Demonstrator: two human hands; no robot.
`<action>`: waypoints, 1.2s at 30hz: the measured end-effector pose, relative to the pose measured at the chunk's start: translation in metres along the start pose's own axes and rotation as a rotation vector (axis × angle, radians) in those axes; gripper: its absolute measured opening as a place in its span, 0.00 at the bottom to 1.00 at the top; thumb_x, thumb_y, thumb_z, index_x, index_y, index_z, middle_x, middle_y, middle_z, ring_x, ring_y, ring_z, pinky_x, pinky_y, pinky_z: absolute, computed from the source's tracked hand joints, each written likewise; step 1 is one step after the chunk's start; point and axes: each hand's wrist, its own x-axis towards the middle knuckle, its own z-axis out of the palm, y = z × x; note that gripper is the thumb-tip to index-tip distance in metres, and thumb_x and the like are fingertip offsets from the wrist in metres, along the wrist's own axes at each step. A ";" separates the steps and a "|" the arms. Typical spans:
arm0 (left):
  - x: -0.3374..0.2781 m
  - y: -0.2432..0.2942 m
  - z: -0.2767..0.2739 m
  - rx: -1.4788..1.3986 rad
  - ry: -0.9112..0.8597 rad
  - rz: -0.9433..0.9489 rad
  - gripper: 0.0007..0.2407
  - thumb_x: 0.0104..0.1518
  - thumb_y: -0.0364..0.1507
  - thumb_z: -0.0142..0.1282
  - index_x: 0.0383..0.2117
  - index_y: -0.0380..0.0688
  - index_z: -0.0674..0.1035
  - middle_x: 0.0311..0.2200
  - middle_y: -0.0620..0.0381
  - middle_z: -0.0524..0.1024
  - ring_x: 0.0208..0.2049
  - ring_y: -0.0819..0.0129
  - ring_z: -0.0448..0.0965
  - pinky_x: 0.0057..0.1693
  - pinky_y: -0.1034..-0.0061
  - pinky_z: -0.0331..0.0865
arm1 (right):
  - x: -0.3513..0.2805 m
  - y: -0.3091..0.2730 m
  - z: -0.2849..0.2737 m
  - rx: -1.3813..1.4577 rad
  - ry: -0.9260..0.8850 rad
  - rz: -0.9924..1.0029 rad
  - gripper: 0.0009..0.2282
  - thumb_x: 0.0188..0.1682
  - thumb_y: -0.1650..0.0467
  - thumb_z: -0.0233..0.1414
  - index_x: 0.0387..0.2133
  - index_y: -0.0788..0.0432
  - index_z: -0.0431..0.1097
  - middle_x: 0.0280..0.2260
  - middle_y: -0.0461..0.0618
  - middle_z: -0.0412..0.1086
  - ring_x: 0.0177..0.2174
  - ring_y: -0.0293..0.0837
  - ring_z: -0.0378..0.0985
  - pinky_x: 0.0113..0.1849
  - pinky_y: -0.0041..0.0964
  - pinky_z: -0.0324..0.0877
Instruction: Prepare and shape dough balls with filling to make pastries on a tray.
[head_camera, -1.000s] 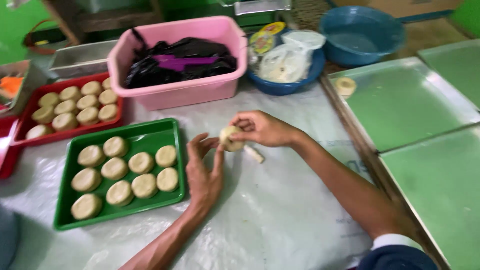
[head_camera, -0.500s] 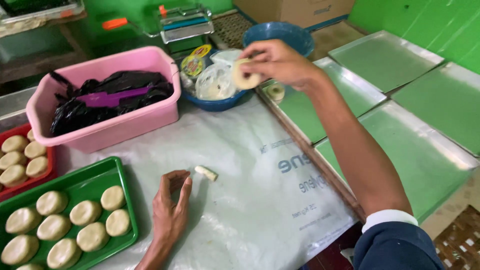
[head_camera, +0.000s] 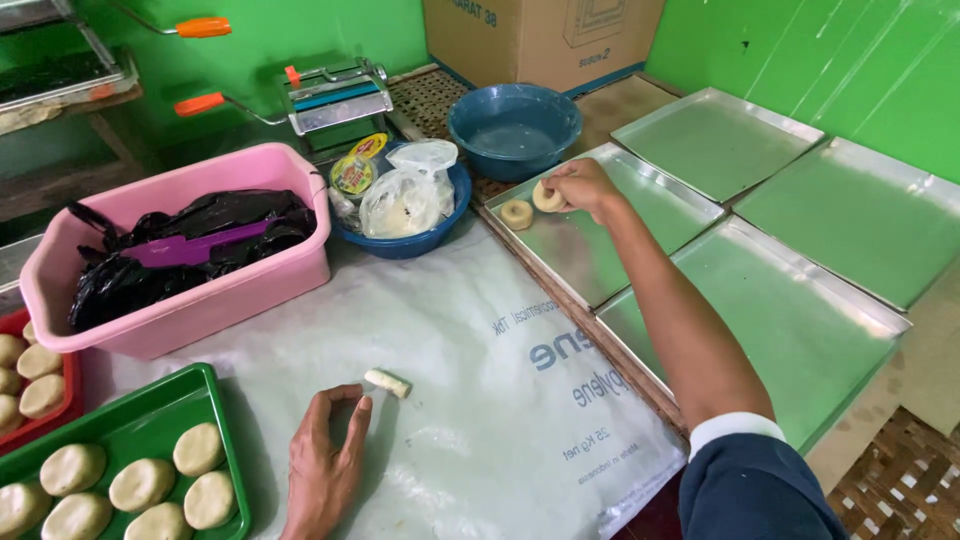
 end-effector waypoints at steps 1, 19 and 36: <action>0.000 0.000 0.000 0.003 -0.004 0.002 0.14 0.57 0.36 0.56 0.45 0.42 0.80 0.39 0.55 0.84 0.34 0.65 0.81 0.43 0.72 0.73 | 0.000 0.000 0.001 0.003 0.003 0.003 0.08 0.49 0.70 0.57 0.35 0.66 0.72 0.34 0.54 0.75 0.32 0.43 0.80 0.33 0.32 0.79; 0.003 0.003 0.002 0.081 -0.033 -0.064 0.14 0.58 0.38 0.55 0.44 0.44 0.80 0.39 0.57 0.83 0.34 0.65 0.80 0.43 0.71 0.73 | -0.014 -0.001 0.004 0.055 -0.063 -0.050 0.08 0.50 0.70 0.55 0.40 0.61 0.75 0.38 0.52 0.77 0.34 0.39 0.79 0.34 0.30 0.78; 0.002 -0.005 0.003 0.033 -0.001 0.068 0.13 0.57 0.36 0.55 0.42 0.42 0.80 0.40 0.58 0.83 0.35 0.64 0.81 0.45 0.71 0.73 | 0.035 0.038 -0.007 -0.488 0.158 -0.396 0.08 0.41 0.68 0.55 0.30 0.57 0.81 0.31 0.46 0.79 0.30 0.44 0.79 0.37 0.37 0.73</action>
